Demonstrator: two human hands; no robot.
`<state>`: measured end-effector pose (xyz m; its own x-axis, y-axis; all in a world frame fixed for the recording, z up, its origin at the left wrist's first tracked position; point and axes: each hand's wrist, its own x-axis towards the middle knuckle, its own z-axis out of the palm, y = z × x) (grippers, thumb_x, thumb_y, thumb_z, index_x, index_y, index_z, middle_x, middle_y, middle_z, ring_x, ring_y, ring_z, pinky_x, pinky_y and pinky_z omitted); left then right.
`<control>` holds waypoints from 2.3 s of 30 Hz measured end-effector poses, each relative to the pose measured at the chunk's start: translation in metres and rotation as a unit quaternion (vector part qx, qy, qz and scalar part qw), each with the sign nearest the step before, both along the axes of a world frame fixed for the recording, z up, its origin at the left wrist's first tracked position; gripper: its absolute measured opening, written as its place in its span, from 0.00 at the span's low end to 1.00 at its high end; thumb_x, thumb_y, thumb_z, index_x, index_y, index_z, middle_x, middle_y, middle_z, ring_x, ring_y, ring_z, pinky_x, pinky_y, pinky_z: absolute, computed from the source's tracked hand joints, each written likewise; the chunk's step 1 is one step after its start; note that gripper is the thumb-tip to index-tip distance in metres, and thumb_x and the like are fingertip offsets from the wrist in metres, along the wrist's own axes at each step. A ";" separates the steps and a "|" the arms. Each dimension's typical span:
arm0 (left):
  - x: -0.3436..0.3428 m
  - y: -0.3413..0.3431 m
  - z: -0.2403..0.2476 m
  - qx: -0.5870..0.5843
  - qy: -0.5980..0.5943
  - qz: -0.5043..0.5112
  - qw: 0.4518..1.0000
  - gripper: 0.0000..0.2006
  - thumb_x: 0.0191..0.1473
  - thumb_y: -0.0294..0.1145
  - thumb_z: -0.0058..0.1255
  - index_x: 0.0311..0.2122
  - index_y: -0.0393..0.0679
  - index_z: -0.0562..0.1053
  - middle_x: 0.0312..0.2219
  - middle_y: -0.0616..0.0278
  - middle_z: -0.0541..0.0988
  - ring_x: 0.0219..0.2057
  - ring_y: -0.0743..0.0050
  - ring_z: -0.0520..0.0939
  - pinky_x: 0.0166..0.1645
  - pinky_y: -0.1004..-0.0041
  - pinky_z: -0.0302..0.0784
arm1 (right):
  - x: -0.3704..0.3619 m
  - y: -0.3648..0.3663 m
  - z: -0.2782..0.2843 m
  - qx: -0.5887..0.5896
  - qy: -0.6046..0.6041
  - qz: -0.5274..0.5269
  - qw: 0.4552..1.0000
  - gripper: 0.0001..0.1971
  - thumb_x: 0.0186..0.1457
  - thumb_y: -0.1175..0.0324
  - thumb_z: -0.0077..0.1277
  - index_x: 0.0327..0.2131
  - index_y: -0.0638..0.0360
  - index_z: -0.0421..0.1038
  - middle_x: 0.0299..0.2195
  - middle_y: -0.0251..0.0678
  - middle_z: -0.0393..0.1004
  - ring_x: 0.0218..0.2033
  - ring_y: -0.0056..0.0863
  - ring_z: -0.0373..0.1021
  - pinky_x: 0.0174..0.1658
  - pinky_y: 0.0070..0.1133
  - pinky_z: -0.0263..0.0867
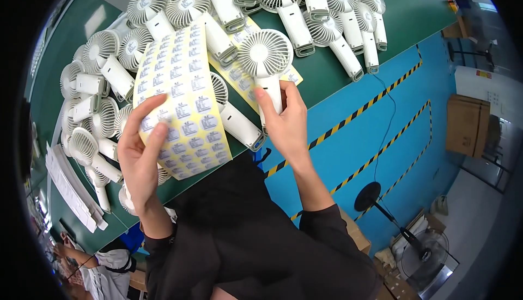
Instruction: Applying labels to the back of portable handheld fans and placing them into cardboard boxes on an assembly line.
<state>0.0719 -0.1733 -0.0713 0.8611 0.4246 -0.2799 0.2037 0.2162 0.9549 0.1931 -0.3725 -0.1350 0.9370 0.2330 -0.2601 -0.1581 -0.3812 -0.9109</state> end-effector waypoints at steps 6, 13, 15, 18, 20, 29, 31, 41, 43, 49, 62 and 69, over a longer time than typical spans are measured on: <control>0.003 -0.006 -0.011 -0.031 -0.054 -0.009 0.998 0.28 0.54 0.15 0.49 0.60 0.35 0.59 0.50 0.52 0.73 0.51 0.72 0.74 0.52 0.74 0.70 | -0.001 -0.005 -0.006 -0.073 -0.035 0.020 0.997 0.16 0.57 0.62 0.55 0.37 0.69 0.67 0.26 0.35 0.70 0.25 0.19 0.63 0.29 0.21 0.62; 0.005 -0.002 -0.023 0.030 -0.081 0.079 0.993 0.19 0.55 0.18 0.52 0.53 0.32 0.68 0.46 0.52 0.75 0.47 0.75 0.76 0.51 0.77 0.70 | 0.001 -0.008 -0.010 -0.055 -0.033 0.022 0.998 0.17 0.57 0.61 0.55 0.38 0.68 0.67 0.28 0.36 0.69 0.26 0.22 0.63 0.30 0.22 0.61; 0.005 0.001 -0.023 0.111 -0.067 0.061 0.990 0.15 0.55 0.20 0.53 0.49 0.31 0.72 0.44 0.55 0.77 0.45 0.78 0.76 0.49 0.79 0.70 | 0.002 -0.009 -0.013 -0.129 -0.179 0.040 0.975 0.13 0.58 0.65 0.54 0.41 0.66 0.70 0.33 0.32 0.69 0.26 0.15 0.60 0.30 0.17 0.59; 0.005 0.002 -0.018 0.113 -0.053 0.078 0.989 0.12 0.55 0.21 0.54 0.45 0.31 0.75 0.42 0.57 0.78 0.43 0.80 0.76 0.48 0.80 0.70 | 0.003 -0.008 -0.010 -0.173 -0.326 0.010 0.929 0.13 0.55 0.67 0.56 0.40 0.65 0.71 0.36 0.32 0.66 0.28 0.18 0.59 0.33 0.18 0.59; 0.007 0.002 -0.016 0.092 -0.065 0.086 0.990 0.12 0.55 0.21 0.53 0.45 0.31 0.75 0.41 0.58 0.78 0.42 0.80 0.76 0.48 0.80 0.70 | -0.008 -0.006 0.007 -0.112 -0.306 0.040 0.945 0.13 0.53 0.68 0.57 0.40 0.65 0.71 0.36 0.32 0.67 0.28 0.18 0.60 0.34 0.19 0.59; 0.010 -0.008 0.003 0.039 -0.176 0.042 0.983 0.19 0.50 0.19 0.57 0.49 0.36 0.73 0.44 0.55 0.79 0.46 0.71 0.79 0.46 0.73 0.76 | -0.023 0.029 0.049 0.210 0.115 0.205 0.949 0.12 0.57 0.73 0.55 0.43 0.68 0.74 0.34 0.32 0.78 0.29 0.11 0.67 0.32 0.13 0.64; 0.002 0.009 -0.002 0.226 -0.162 -0.109 0.954 0.21 0.47 0.19 0.58 0.50 0.39 0.73 0.44 0.54 0.79 0.44 0.68 0.81 0.45 0.74 0.77 | -0.018 0.034 0.054 0.232 0.114 0.215 0.942 0.12 0.57 0.73 0.55 0.44 0.69 0.74 0.33 0.32 0.77 0.29 0.12 0.67 0.31 0.13 0.63; 0.003 0.019 0.011 0.310 -0.179 -0.132 0.924 0.21 0.44 0.23 0.63 0.47 0.41 0.76 0.40 0.56 0.82 0.38 0.67 0.84 0.41 0.75 0.78 | -0.005 0.047 0.060 0.263 0.115 0.208 0.935 0.11 0.57 0.74 0.55 0.42 0.71 0.73 0.32 0.35 0.77 0.26 0.13 0.67 0.27 0.13 0.64; 0.002 0.016 0.007 0.286 -0.155 -0.118 0.938 0.20 0.44 0.22 0.63 0.46 0.41 0.76 0.39 0.56 0.82 0.37 0.68 0.84 0.41 0.76 0.78 | -0.005 0.048 0.060 0.259 0.088 0.202 0.940 0.11 0.57 0.74 0.54 0.42 0.72 0.73 0.33 0.38 0.78 0.26 0.15 0.69 0.27 0.13 0.65; 0.004 0.010 -0.007 0.268 -0.131 -0.061 0.953 0.16 0.46 0.19 0.60 0.44 0.39 0.77 0.38 0.59 0.82 0.37 0.73 0.84 0.41 0.78 0.77 | 0.004 0.044 0.049 0.109 -0.334 0.155 0.923 0.17 0.45 0.76 0.63 0.42 0.66 0.74 0.42 0.39 0.71 0.40 0.25 0.69 0.37 0.22 0.67; 0.004 -0.001 -0.015 0.181 -0.047 -0.020 0.982 0.16 0.45 0.17 0.60 0.43 0.35 0.76 0.37 0.59 0.82 0.38 0.79 0.80 0.45 0.80 0.72 | 0.003 0.034 0.020 0.011 -0.635 0.235 0.736 0.17 0.36 0.71 0.66 0.35 0.47 0.80 0.38 0.22 0.72 0.36 0.23 0.63 0.40 0.21 0.59; -0.009 0.006 -0.016 0.268 -0.018 0.058 0.962 0.19 0.47 0.17 0.58 0.47 0.34 0.74 0.40 0.59 0.79 0.38 0.79 0.77 0.45 0.81 0.70 | 0.089 -0.001 0.021 0.021 -0.297 0.192 0.935 0.05 0.51 0.81 0.55 0.34 0.66 0.73 0.34 0.35 0.72 0.34 0.19 0.67 0.39 0.17 0.64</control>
